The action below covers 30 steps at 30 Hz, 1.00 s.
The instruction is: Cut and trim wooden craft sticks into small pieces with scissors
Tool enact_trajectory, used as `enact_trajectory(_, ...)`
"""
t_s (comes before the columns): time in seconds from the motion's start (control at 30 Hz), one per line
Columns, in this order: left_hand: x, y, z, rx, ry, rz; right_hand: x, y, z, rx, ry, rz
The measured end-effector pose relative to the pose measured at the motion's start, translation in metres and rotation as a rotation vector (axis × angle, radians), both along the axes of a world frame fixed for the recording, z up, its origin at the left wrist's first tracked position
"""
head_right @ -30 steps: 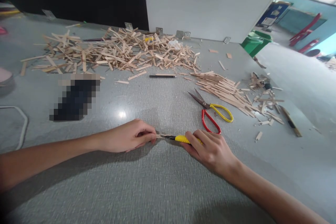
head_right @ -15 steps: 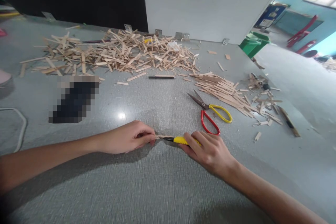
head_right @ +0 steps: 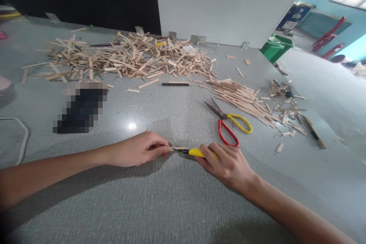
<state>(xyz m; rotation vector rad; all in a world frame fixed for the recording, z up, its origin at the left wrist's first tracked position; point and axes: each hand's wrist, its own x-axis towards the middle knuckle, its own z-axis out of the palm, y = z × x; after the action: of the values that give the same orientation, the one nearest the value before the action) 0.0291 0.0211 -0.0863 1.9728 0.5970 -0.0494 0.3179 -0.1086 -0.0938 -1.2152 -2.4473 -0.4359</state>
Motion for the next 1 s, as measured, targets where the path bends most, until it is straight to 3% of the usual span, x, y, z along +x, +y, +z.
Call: enact_trajectory(1.0,0.0009,-0.0007,0.0024,-0.017,-0.027,0.019,-0.0028,-0.0004,0.0010,0.006,0.009,-0.001)
